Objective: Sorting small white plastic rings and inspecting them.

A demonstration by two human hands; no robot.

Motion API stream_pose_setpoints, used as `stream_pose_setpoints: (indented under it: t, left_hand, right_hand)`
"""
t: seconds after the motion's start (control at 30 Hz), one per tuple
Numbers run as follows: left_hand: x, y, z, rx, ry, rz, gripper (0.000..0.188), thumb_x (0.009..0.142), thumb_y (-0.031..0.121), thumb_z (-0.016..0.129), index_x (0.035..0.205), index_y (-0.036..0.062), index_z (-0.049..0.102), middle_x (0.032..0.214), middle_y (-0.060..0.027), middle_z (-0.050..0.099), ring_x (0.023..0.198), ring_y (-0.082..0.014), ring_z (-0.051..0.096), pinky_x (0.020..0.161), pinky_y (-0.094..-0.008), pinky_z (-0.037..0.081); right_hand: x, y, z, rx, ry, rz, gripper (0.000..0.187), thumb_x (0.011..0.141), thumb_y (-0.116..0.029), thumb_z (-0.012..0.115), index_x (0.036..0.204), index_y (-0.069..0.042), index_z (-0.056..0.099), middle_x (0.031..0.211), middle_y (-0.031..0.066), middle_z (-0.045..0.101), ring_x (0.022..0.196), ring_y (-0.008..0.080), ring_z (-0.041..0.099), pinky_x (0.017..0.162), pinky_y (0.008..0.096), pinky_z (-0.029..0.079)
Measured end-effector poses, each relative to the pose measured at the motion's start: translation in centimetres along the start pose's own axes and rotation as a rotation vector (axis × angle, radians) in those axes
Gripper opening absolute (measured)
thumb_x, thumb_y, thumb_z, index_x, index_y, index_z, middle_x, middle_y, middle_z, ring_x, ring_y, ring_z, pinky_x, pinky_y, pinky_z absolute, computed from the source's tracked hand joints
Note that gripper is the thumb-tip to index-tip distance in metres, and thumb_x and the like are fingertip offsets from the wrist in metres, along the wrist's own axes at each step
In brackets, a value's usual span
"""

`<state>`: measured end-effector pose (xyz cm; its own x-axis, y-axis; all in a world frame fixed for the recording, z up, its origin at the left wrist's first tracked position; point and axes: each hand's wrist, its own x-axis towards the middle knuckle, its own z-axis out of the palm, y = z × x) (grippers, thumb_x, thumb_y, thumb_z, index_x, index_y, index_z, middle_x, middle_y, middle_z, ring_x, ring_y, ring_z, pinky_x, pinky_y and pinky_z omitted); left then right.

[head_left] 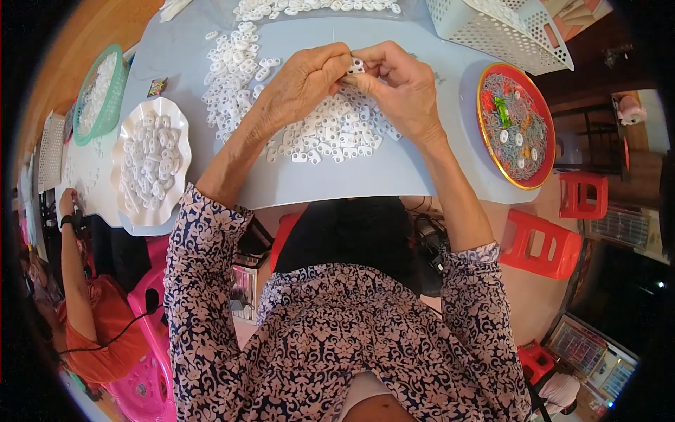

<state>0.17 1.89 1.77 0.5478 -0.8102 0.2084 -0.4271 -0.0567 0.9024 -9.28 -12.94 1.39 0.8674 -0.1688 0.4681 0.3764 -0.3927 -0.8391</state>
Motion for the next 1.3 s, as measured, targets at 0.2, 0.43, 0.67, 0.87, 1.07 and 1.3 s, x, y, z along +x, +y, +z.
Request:
stream_pose_setpoints:
  t: [0.2,0.43,0.67,0.87,1.07,1.3]
  left_hand:
    - [0.0,0.7,0.6,0.018,0.143,0.054,0.026,0.096,0.021,0.041,0.081,0.0018,0.051,0.06,-0.003,0.046,0.057,-0.0108,0.044,0.052,-0.0267,0.038]
    - [-0.1,0.9,0.8,0.053,0.221,0.095,0.024,0.096,0.02,0.043,0.086,0.0007,0.053,0.06,-0.0041,0.047,0.054,-0.0119,0.043,0.05,-0.0276,0.038]
    - [-0.2,0.7,0.7,0.076,0.19,0.061,0.023,0.096,0.02,0.044,0.087,0.0011,0.053,0.06,-0.0048,0.047,0.055,-0.0122,0.044,0.051,-0.028,0.039]
    - [-0.2,0.9,0.8,0.101,0.216,0.116,0.02,0.095,0.018,0.045,0.088,0.0013,0.054,0.06,-0.005,0.048,0.055,-0.0118,0.044,0.051,-0.0278,0.039]
    - [-0.2,0.4,0.7,0.051,0.296,0.128,0.022,0.095,0.018,0.044,0.087,0.0002,0.054,0.06,-0.0035,0.047,0.057,-0.011,0.044,0.052,-0.0264,0.04]
    - [-0.1,1.1,0.1,-0.015,0.294,-0.031,0.026,0.095,0.021,0.042,0.083,0.0002,0.053,0.064,-0.0023,0.049,0.063,-0.0102,0.047,0.059,-0.0246,0.039]
  right_hand:
    - [0.2,0.6,0.5,0.367,0.027,0.126,0.022,0.084,-0.002,0.064,0.105,0.001,0.059,0.085,0.0053,0.066,0.075,0.0066,0.061,0.065,0.0189,0.051]
    - [0.2,0.8,0.4,0.332,0.022,0.188,0.024,0.085,-0.002,0.063,0.108,0.0,0.058,0.086,0.0053,0.066,0.076,0.0062,0.061,0.066,0.0182,0.051]
    - [0.2,0.0,0.4,0.411,0.06,0.267,0.021,0.085,-0.004,0.064,0.105,0.001,0.06,0.086,0.0054,0.066,0.075,0.0068,0.061,0.068,0.0188,0.051]
    - [0.2,0.7,0.4,0.371,0.07,0.208,0.022,0.085,-0.004,0.064,0.106,0.001,0.061,0.088,0.0062,0.066,0.076,0.008,0.062,0.071,0.0207,0.053]
    - [-0.1,0.8,0.1,0.377,0.052,0.272,0.017,0.083,-0.005,0.065,0.099,0.002,0.065,0.083,0.0053,0.066,0.072,0.0076,0.061,0.067,0.0206,0.051]
    - [-0.1,0.9,0.5,-0.12,0.15,0.034,0.009,0.076,-0.001,0.065,0.085,-0.002,0.067,0.078,0.0058,0.067,0.065,0.0143,0.062,0.06,0.0259,0.05]
